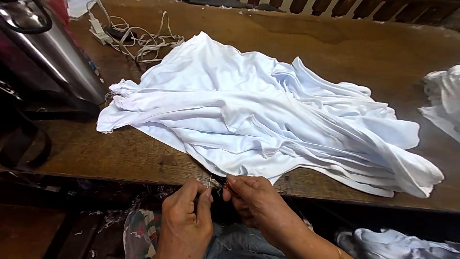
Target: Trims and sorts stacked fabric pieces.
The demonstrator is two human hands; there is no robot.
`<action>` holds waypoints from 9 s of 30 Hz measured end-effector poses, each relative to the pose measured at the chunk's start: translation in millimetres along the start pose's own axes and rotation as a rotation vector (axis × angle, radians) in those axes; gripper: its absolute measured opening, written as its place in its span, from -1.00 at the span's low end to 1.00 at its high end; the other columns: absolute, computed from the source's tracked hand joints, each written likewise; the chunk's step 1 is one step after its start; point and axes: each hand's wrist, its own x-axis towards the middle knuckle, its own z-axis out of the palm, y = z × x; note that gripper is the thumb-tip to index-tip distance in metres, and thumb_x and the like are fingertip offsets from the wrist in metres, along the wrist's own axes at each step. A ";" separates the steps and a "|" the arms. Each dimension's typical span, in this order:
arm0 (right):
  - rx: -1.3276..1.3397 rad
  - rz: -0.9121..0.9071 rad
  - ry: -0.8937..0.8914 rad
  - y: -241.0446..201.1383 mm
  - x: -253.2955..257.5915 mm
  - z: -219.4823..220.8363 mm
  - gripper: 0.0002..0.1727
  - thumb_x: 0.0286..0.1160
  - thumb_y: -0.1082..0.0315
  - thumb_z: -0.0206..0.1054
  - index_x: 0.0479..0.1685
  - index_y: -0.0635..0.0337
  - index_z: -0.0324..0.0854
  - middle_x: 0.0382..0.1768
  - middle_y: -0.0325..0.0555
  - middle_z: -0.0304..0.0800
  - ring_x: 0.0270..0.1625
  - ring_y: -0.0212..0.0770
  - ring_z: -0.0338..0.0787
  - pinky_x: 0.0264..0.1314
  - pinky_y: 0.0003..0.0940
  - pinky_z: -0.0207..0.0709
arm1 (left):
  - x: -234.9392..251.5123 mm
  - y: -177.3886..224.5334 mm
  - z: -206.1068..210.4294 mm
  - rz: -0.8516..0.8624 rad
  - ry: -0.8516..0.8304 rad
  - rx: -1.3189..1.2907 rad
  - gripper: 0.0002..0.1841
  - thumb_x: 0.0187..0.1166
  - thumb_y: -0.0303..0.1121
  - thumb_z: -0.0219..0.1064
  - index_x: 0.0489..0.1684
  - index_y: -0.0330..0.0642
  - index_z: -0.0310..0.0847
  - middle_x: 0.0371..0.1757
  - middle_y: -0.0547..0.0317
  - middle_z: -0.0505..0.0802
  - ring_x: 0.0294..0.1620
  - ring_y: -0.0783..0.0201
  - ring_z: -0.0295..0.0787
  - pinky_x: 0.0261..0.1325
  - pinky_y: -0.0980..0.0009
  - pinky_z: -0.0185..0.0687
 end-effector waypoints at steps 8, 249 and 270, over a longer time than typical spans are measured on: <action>-0.011 0.055 -0.078 -2.9 -22.7 -28.0 -0.51 0.82 0.10 -0.12 -0.29 0.04 0.72 -0.76 -0.47 0.25 -0.78 -0.55 0.16 -0.76 -0.63 0.02 | 8.1 -4.1 -11.3 -0.011 -0.076 0.431 -0.71 0.49 -0.20 0.25 0.06 -0.04 0.74 -0.61 0.52 0.60 -0.67 0.55 0.44 -0.61 0.48 0.47; -0.336 -0.473 0.041 29.4 -68.4 -126.2 -0.69 0.39 -0.04 0.57 -0.42 -0.09 0.64 -0.61 -0.49 0.51 -0.62 -0.63 0.40 -0.62 -0.68 0.26 | -34.2 15.2 -13.9 0.030 -0.589 0.231 -0.78 0.57 -0.24 0.46 -0.08 -0.19 0.85 -0.56 0.20 0.82 -0.53 0.27 0.73 -0.13 0.10 0.66; -1.023 -0.523 0.804 -6.0 14.6 -194.7 0.09 -0.02 -0.37 0.56 0.69 -0.09 0.43 -0.29 -0.09 0.78 -0.45 -0.04 0.66 -0.40 0.17 0.55 | 214.4 -77.5 -70.3 0.008 -0.096 0.873 -0.45 0.60 0.07 0.39 0.37 -0.17 0.69 0.48 -0.38 0.59 0.44 -0.55 0.46 0.19 -0.63 0.34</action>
